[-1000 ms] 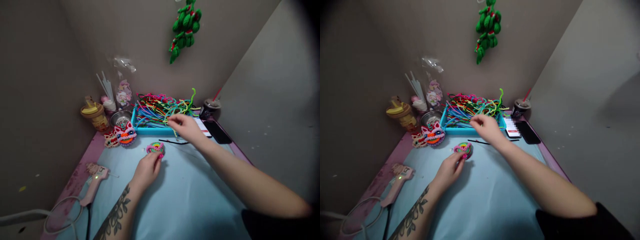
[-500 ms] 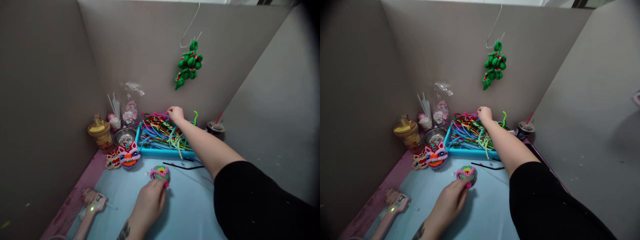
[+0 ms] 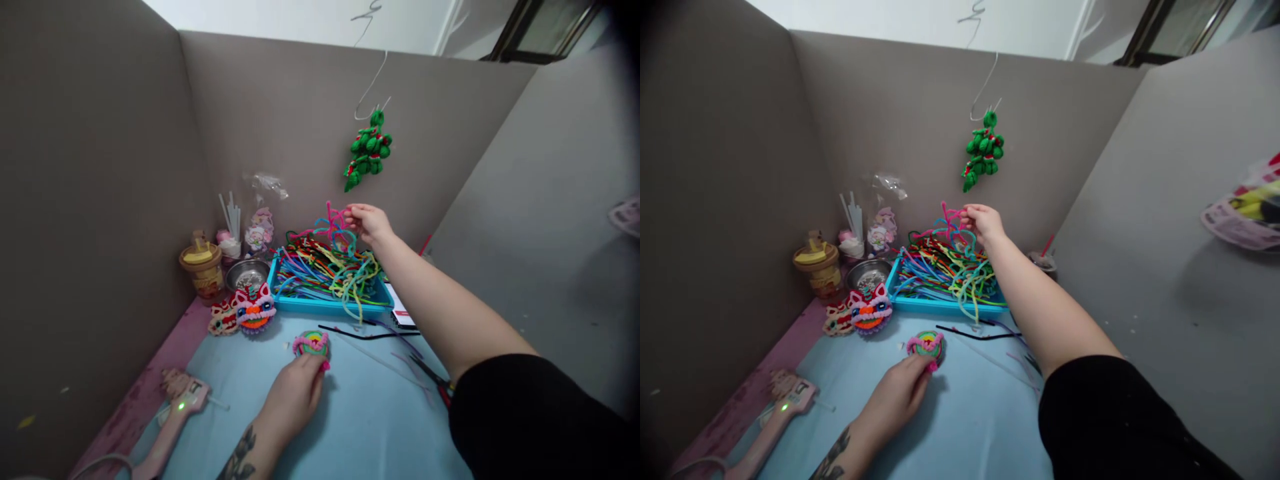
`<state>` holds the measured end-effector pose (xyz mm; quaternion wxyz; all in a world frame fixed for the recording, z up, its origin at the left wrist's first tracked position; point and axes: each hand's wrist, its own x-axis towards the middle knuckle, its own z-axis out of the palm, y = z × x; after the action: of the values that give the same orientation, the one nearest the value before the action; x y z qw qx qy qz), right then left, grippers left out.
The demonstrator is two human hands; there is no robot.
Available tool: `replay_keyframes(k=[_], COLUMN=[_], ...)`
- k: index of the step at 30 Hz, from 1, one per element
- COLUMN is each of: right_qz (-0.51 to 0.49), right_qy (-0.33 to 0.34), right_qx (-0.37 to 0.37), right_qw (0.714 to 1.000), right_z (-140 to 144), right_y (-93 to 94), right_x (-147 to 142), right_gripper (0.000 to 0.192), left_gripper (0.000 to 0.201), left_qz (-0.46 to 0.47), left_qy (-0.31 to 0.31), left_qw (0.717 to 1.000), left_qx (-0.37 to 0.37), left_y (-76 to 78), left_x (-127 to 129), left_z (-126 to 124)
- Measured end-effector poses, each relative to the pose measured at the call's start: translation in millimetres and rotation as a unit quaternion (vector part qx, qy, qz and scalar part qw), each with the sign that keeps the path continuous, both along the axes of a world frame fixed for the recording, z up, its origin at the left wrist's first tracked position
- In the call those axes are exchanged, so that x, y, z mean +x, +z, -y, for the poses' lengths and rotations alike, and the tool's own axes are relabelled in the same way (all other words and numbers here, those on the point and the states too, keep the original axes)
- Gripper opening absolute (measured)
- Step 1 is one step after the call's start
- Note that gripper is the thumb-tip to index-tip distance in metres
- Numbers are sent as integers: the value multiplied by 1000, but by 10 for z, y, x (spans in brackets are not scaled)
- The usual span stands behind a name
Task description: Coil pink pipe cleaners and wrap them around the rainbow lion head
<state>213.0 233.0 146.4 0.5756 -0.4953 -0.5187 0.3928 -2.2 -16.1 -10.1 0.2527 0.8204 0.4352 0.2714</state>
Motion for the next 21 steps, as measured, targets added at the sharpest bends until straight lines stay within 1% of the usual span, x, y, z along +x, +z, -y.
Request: replay_keyframes(k=[2, 6, 9, 10, 12, 14, 17, 18, 21], right_qz=[-46, -115, -109, -116, -167, -206, -197, -201, -218], right_qy=[14, 10, 18, 20, 17, 15, 21, 19, 4], right_qx=[-11, 13, -30, -28, 12, 29, -14, -11, 39], right_qw=[999, 993, 993, 993, 986, 978, 980, 979, 975], right_z=[30, 107, 155, 163, 167, 155, 121, 112, 119], right_y=[82, 169, 184, 190, 208, 230, 262, 269, 230], right_x=[6, 29, 34, 34, 30, 21, 0, -12, -81], right_gripper=[3, 10, 14, 15, 18, 21, 24, 25, 25], left_gripper=[27, 33, 35, 36, 37, 39, 40, 40, 40], left_qz=[4, 39, 57, 59, 59, 57, 51, 49, 43], left_qy=[0, 3, -2, -2, -1, -1, -1, 0, 0], left_qw=[1000, 999, 998, 998, 998, 998, 999, 999, 999], left_qx=[-3, 16, 25, 25, 24, 23, 17, 16, 14], left_y=[-3, -38, -65, -72, -85, -94, -91, -86, -67], left_x=[-10, -20, -23, -25, -28, -30, -27, -24, -18], left_z=[-11, -33, -40, -42, -48, -56, -61, -60, -51])
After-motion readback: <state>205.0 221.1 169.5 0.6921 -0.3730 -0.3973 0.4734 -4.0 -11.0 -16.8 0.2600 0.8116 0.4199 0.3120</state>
